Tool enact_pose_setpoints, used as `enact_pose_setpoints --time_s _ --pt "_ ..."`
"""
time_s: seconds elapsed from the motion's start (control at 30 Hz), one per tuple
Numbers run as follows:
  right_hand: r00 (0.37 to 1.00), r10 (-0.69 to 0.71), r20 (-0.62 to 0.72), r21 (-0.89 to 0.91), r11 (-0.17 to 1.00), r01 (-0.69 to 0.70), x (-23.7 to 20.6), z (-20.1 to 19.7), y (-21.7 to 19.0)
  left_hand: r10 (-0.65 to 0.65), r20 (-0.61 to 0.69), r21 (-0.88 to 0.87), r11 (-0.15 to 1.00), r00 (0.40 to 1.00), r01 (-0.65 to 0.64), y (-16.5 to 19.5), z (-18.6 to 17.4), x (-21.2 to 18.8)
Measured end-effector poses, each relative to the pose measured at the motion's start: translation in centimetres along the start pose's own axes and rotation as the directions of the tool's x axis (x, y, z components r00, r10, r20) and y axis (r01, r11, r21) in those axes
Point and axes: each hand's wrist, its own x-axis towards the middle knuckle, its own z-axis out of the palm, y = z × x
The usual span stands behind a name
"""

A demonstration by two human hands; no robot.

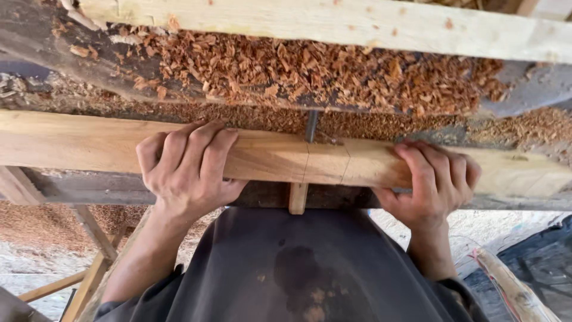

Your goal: The person uses a foot-powered drawknife to carve notches into a wooden plank. They repeatedly position the plank under the blade, press a foot pedal to lower the blade, and remove wood shavings to form rectangular indentations.

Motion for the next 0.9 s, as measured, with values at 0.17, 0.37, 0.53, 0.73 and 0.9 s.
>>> enact_pose_setpoints --time_s 0.17,0.37,0.53,0.73,0.9 --pt "0.999 -0.053 -0.007 -0.058 0.997 0.052 3.0 -0.4 -1.1 -0.045 -0.035 0.004 0.999 0.998 0.045 -0.8 -1.6 1.4" --pt "0.998 -0.055 -0.014 0.015 0.998 0.056 5.6 -1.6 -4.6 -0.037 -0.065 0.002 0.999 0.997 0.038 -3.6 -3.3 0.9" --pt "0.996 -0.089 -0.031 0.003 0.996 0.089 4.8 -1.2 -3.2 -0.036 -0.047 0.005 0.999 0.998 0.037 -3.0 -2.1 0.0" --pt "0.992 -0.116 -0.054 -0.037 0.993 0.114 3.9 -1.1 -0.8 0.0 -0.087 0.022 1.0 0.996 0.002 -1.0 -1.5 1.3" --pt "0.996 -0.073 -0.044 -0.031 0.997 0.072 4.0 -1.8 -1.9 -0.023 -0.093 -0.059 0.998 0.995 0.018 -1.1 -2.2 1.0"
